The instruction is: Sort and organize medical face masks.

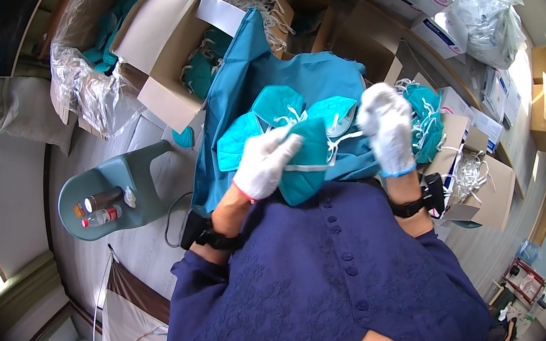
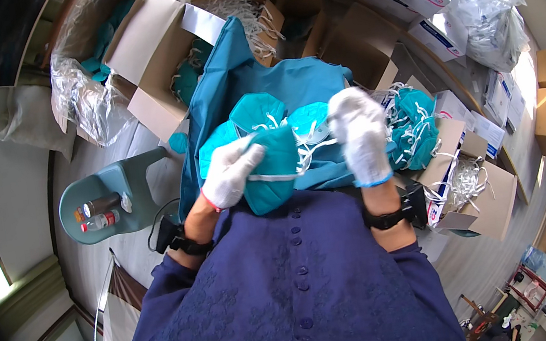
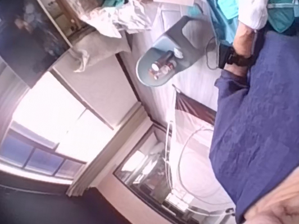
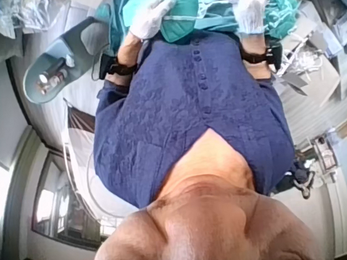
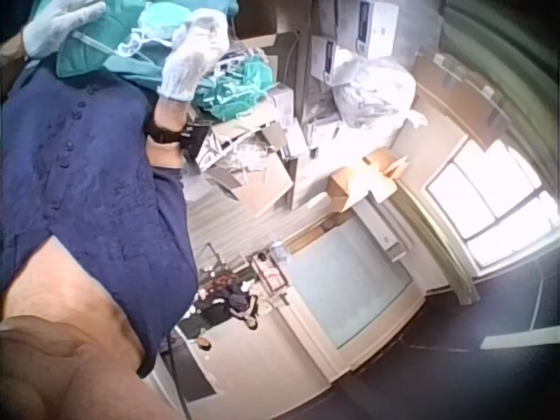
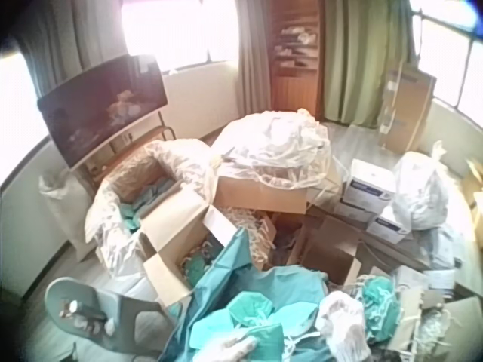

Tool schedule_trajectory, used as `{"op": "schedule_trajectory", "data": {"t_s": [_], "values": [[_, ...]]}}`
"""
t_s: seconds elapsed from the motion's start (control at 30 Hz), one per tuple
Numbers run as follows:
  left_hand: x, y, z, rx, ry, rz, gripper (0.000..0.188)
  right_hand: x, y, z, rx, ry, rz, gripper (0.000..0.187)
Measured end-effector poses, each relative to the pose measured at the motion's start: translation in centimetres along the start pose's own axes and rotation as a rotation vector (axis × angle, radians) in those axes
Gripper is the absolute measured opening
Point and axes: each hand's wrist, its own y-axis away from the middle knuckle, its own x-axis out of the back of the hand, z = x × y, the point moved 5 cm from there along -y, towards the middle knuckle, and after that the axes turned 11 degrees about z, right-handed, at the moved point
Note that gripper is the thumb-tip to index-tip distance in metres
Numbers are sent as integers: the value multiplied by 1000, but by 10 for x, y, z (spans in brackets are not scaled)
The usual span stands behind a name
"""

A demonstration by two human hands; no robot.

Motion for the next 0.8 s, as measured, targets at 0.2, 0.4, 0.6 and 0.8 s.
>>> {"op": "schedule_trajectory", "data": {"t_s": [0.2, 0.4, 0.6, 0.8], "values": [[17, -17, 7, -90, -12, 258, 32, -53, 23, -10, 225, 527, -265, 24], [11, -11, 10, 21, 76, 363, 17, -72, 37, 26, 358, 757, -400, 19], [6, -11, -29, 60, 189, 316, 14, -75, 48, 40, -219, 298, -431, 7], [71, -6, -4, -255, -9, 827, 15, -64, 60, 21, -192, 556, -328, 9]]}}
